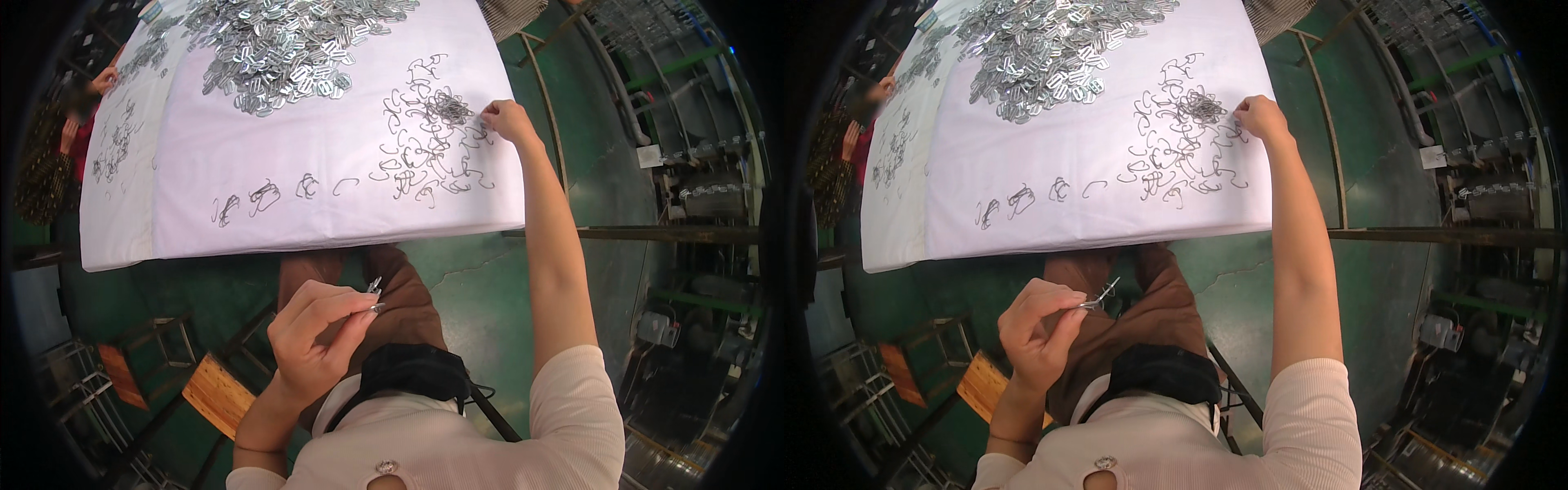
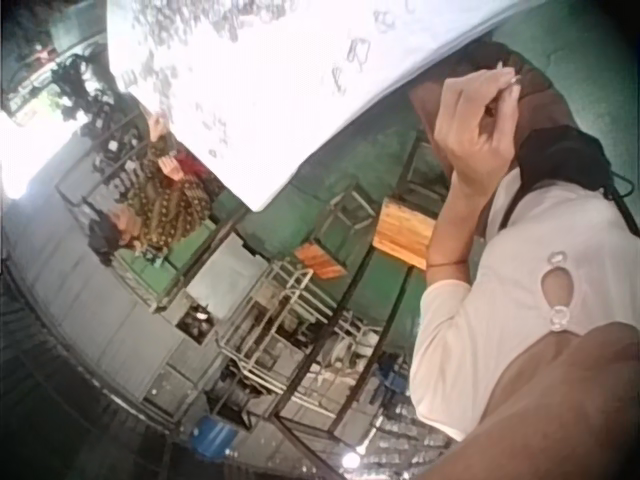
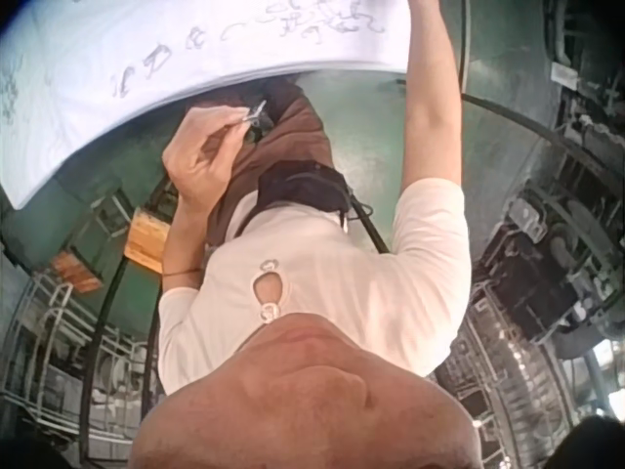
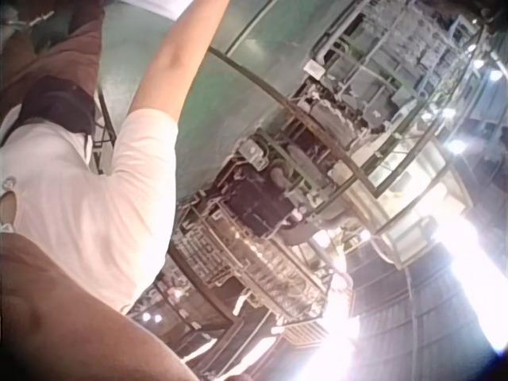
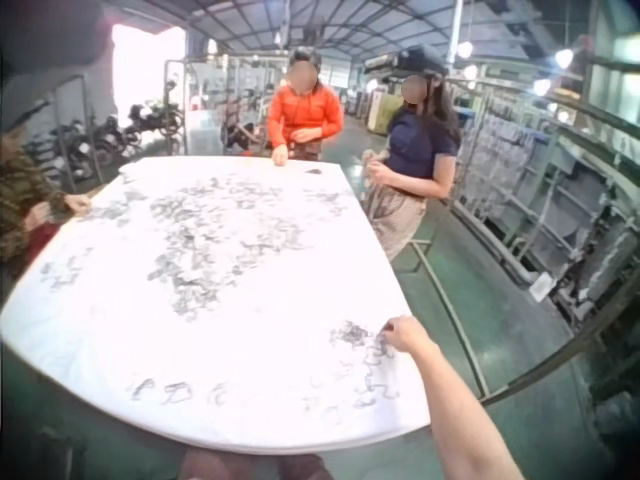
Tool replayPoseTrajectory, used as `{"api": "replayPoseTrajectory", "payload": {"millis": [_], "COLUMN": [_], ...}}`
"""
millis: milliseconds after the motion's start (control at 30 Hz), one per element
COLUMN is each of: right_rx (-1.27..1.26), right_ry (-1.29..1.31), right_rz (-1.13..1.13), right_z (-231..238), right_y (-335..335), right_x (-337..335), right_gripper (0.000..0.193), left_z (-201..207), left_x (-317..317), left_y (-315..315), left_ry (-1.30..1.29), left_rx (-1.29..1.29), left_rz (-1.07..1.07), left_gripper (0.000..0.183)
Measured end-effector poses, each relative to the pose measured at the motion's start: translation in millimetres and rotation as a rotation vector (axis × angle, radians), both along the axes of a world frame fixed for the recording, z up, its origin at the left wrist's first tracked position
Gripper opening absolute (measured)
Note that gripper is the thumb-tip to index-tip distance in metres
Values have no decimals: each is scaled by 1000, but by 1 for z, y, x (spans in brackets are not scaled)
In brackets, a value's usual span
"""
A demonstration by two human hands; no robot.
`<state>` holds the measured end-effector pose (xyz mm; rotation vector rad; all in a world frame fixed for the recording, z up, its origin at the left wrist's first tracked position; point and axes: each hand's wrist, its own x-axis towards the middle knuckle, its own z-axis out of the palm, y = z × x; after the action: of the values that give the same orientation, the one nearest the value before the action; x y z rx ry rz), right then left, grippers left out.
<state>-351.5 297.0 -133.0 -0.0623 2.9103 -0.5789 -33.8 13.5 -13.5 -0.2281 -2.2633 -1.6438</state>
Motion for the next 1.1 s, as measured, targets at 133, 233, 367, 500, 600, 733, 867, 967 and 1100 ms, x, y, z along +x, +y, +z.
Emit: {"api": "replayPoseTrajectory", "payload": {"millis": [133, 233, 367, 500, 600, 733, 867, 967, 1100], "right_rx": [43, 42, 138, 348, -15, -107, 121, 232, 188], "right_ry": [-113, -148, -303, -317, -103, 6, -110, -61, 27], "right_rz": [-52, -81, 41, 221, 225, 271, 321, 394, 434], "right_z": [-2, 3, 12, 27, 19, 8, 11, 4, 11], "right_y": [13, 5, -3, -22, -45, -80, -102, -109, -109], "right_x": [12, 22, 24, 32, 24, 10, 3, 8, 34], "right_gripper": [22, 21, 20, 21, 18, 14, 15, 16, 15], "left_z": [0, 0, 1, -1, -4, -5, -3, -3, -6], "left_x": [-1, -1, 1, 4, 6, 7, 8, 9, 11], "left_y": [3, 6, 10, 11, 12, 13, 12, 11, 10], "left_ry": [-5, -2, -6, -7, -20, -28, -25, -3, 7], "left_rx": [4, 15, 25, 14, 17, 23, 14, 0, 0], "left_rz": [-5, -14, -14, -7, -4, 6, 18, 33, 49], "left_gripper": [24, 23, 23, 23, 23, 23, 23, 22, 23]}}
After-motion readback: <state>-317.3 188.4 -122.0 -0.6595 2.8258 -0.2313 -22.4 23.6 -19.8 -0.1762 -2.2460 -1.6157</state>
